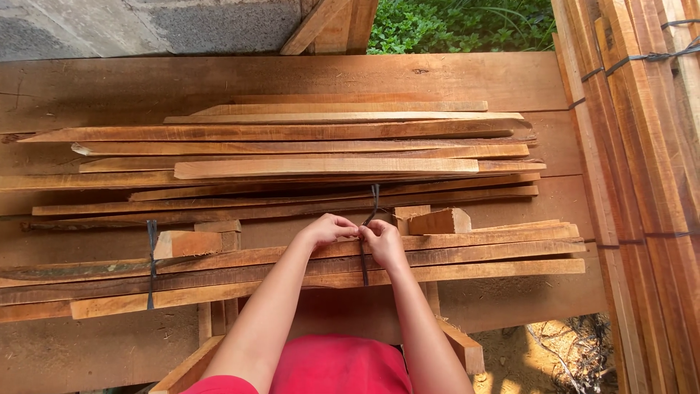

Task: Bundling several wooden strips together and securing them with wire ties using pliers.

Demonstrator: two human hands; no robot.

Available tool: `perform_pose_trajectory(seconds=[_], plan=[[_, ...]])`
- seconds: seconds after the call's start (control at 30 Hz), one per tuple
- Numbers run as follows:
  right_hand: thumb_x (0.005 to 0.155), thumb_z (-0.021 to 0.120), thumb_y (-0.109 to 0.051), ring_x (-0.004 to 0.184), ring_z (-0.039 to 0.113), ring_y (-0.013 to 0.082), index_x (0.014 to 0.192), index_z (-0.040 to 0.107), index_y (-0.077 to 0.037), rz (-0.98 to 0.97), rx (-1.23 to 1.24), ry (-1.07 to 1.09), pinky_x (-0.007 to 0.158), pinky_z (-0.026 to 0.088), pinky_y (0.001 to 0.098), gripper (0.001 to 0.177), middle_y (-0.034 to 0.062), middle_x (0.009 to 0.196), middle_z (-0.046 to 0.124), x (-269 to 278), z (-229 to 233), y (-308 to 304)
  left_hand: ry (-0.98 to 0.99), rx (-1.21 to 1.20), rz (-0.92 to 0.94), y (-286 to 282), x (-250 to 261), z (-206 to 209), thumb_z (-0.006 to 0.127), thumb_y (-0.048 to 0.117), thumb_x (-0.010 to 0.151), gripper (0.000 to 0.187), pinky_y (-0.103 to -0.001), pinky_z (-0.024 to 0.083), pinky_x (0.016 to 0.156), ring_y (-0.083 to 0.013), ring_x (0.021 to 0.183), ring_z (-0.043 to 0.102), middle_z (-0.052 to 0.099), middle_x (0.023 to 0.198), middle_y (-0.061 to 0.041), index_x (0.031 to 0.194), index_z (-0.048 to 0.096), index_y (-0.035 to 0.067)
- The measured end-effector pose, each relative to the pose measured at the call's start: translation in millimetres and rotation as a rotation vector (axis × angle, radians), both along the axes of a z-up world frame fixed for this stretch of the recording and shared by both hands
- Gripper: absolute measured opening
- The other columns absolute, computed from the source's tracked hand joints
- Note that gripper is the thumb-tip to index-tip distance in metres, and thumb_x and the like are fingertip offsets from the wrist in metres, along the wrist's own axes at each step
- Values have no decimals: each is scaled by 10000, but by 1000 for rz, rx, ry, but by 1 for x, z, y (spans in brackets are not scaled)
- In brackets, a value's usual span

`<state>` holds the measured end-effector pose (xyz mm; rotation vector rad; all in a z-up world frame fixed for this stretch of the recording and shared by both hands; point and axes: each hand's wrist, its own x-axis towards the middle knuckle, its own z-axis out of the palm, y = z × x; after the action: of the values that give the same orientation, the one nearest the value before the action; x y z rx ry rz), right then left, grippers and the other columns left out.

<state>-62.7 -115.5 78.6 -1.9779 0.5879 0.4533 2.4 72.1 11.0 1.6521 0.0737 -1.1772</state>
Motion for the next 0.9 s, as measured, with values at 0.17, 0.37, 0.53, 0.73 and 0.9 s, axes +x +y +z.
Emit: perform_pose_trajectory(seconds=[0.17, 0.37, 0.53, 0.73, 0.9], plan=[[867, 814, -206, 919, 753, 211, 1007, 764, -162, -74, -23, -177, 827, 555, 337, 155, 50, 892, 807, -18, 23, 16, -82, 49, -1, -5, -5, -9, 801, 407, 842, 233, -221, 535, 797, -72, 1004, 715, 808, 957, 91, 1042, 820, 289], [903, 692, -32, 854, 737, 249, 995, 817, -142, 247, -268, -661, 769, 592, 347, 190, 25, 875, 771, -19, 25, 10, -149, 43, -39, -7, -9, -12, 783, 422, 842, 221, -229, 530, 824, -66, 972, 716, 803, 924, 106, 1023, 819, 300], [926, 605, -61, 856, 688, 272, 1006, 754, -116, 462, -513, -591, 744, 583, 378, 178, 57, 857, 676, -16, 5, 7, -177, 10, -33, -7, -13, -14, 777, 389, 850, 225, -250, 526, 828, -84, 960, 703, 802, 918, 67, 1029, 818, 260], [924, 644, -126, 877, 672, 363, 950, 739, -107, 343, -376, -396, 804, 553, 446, 101, 113, 878, 681, -20, -18, 0, -166, 18, -64, -7, -10, -4, 796, 437, 828, 243, -248, 520, 827, -102, 939, 728, 807, 925, 64, 1022, 829, 295], [910, 698, -108, 859, 717, 309, 950, 787, -152, 263, -299, -432, 791, 570, 390, 107, 68, 875, 754, -20, -6, 1, -127, -28, -32, -5, -11, -18, 799, 398, 836, 250, -247, 511, 839, -88, 931, 712, 808, 919, 59, 1036, 823, 249]])
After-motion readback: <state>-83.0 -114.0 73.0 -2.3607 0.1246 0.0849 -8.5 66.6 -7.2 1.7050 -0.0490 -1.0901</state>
